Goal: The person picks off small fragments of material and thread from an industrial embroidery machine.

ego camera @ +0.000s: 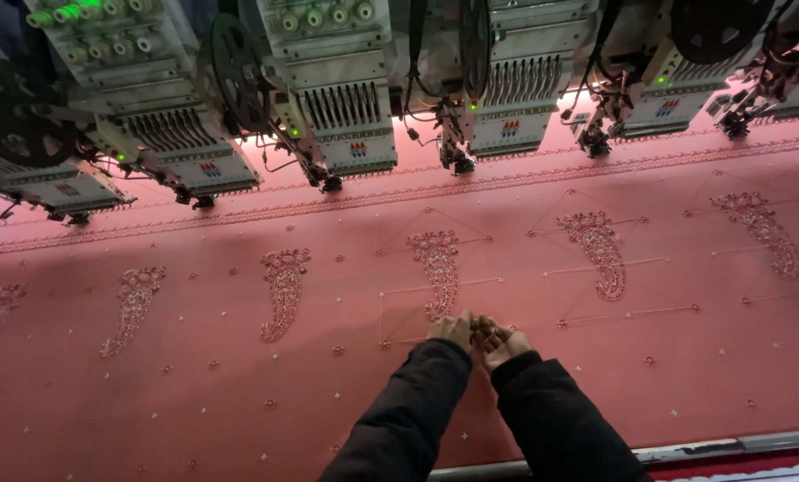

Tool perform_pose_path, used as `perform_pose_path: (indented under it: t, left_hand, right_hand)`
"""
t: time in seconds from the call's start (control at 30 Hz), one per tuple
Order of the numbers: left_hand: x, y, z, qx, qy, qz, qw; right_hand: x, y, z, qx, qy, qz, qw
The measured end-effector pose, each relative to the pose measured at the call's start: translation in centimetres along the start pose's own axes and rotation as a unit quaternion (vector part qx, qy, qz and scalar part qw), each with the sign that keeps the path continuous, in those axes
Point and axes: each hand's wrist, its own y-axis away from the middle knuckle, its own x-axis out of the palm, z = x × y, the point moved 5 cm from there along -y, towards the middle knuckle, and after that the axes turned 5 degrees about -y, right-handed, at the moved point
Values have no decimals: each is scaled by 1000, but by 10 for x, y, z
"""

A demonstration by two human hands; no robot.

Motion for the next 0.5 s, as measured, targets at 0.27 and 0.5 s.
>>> perform_pose_path:
  t: [0.27, 0.5]
  left_hand:
    - [9, 0, -1, -4, -33, -31, 999]
    - [35, 26, -24, 85, -69, -30, 994]
  right_hand:
    - [-37, -87, -6, -30, -129, 62, 989]
    - [-45, -50, 9, -12, -34, -10, 999]
